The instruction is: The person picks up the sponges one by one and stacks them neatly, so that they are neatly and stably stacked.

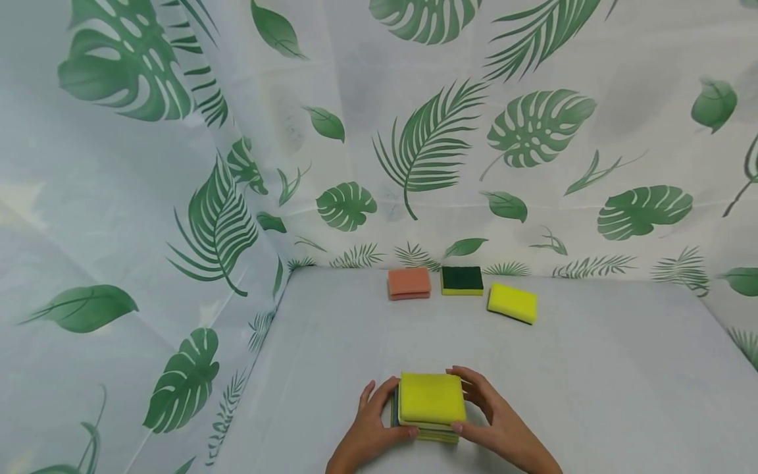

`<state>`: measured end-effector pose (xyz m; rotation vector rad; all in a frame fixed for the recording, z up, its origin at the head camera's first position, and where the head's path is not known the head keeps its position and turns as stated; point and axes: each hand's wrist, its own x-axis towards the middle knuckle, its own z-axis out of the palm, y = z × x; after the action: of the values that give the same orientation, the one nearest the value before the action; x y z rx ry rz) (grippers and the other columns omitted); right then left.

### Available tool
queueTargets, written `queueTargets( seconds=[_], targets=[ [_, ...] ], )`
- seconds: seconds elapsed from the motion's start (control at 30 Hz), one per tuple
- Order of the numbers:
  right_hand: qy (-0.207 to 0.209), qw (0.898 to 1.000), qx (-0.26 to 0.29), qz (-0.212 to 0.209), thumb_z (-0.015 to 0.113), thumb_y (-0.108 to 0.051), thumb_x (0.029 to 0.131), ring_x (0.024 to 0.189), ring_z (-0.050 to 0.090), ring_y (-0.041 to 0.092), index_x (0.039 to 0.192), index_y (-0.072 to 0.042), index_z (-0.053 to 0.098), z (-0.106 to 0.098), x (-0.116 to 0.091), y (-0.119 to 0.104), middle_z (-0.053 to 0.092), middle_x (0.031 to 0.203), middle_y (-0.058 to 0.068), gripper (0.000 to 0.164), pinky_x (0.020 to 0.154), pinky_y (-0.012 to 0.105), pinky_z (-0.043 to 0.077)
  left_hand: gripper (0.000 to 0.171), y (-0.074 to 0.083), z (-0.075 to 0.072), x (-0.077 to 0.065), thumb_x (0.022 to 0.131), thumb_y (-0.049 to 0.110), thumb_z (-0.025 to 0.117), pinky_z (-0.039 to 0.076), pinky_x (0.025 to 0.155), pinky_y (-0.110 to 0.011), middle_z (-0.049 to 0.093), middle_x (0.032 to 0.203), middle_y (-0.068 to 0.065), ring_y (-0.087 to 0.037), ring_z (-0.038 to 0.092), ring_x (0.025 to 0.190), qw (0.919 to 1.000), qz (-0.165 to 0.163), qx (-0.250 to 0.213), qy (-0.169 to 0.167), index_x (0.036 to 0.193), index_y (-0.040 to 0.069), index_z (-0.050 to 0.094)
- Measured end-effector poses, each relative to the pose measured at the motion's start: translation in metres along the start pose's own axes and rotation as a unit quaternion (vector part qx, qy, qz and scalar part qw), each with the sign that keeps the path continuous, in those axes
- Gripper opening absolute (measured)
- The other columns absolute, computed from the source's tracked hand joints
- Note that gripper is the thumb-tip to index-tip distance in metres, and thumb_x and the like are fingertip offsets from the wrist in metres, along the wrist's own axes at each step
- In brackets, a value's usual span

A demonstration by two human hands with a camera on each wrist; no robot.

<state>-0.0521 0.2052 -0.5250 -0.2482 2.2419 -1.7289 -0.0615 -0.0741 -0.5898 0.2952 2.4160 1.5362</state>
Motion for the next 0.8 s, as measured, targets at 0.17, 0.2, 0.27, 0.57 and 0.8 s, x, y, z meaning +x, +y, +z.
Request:
queueTargets(
  seconds=[0.17, 0.2, 0.27, 0.57, 0.8],
  targets=[
    [-0.001, 1.000, 0.017, -0.023, 0.078, -0.019, 0.099, 0.147, 0.044, 0.041, 0.162, -0.027, 0.038, -0.003, 0.001, 0.001, 0.038, 0.168, 0.010, 0.075, 0.116, 0.042, 0.048, 0.087, -0.001, 0.001, 0.001, 0.084, 0.053, 0.090, 0.011, 0.124, -0.074, 0.049, 0.163, -0.003, -0.045, 0.010, 0.159, 1.0000, -0.006, 0.003, 0.000, 0.156, 0.027, 0.049],
    [0.000, 0.999, 0.020, -0.034, 0.076, -0.017, 0.101, 0.147, 0.044, 0.042, 0.163, -0.026, 0.037, -0.004, 0.002, 0.002, 0.037, 0.168, 0.011, 0.074, 0.115, 0.040, 0.048, 0.087, 0.000, 0.001, 0.001, 0.084, 0.054, 0.090, 0.011, 0.124, -0.074, 0.048, 0.164, -0.002, -0.044, 0.010, 0.159, 1.0000, -0.009, 0.002, 0.000, 0.156, 0.028, 0.049],
    [0.003, 0.998, 0.020, -0.055, 0.069, -0.014, 0.105, 0.146, 0.044, 0.045, 0.163, -0.023, 0.036, -0.006, 0.003, 0.003, 0.037, 0.168, 0.013, 0.068, 0.114, 0.034, 0.049, 0.088, 0.001, 0.001, 0.001, 0.083, 0.056, 0.089, 0.012, 0.124, -0.075, 0.048, 0.164, -0.001, -0.043, 0.009, 0.159, 0.9999, -0.017, 0.001, 0.000, 0.156, 0.030, 0.048],
    [0.032, 0.996, 0.000, -0.086, 0.053, -0.015, 0.114, 0.145, 0.049, 0.041, 0.164, -0.012, 0.036, -0.017, 0.015, 0.007, 0.037, 0.167, 0.022, 0.052, 0.107, 0.016, 0.045, 0.090, 0.002, 0.001, 0.000, 0.083, 0.056, 0.089, 0.013, 0.123, -0.075, 0.046, 0.165, -0.001, -0.043, 0.008, 0.160, 0.9997, -0.024, 0.004, 0.000, 0.158, 0.030, 0.047],
    [0.062, 0.995, -0.018, -0.070, 0.053, -0.022, 0.115, 0.146, 0.046, 0.046, 0.164, -0.013, 0.037, -0.028, 0.021, 0.010, 0.038, 0.167, 0.020, 0.052, 0.104, 0.014, 0.045, 0.090, -0.001, 0.000, 0.000, 0.084, 0.054, 0.090, 0.009, 0.126, -0.071, 0.048, 0.164, -0.002, -0.042, 0.009, 0.160, 0.9999, -0.009, 0.000, -0.004, 0.158, 0.027, 0.047]
  ],
)
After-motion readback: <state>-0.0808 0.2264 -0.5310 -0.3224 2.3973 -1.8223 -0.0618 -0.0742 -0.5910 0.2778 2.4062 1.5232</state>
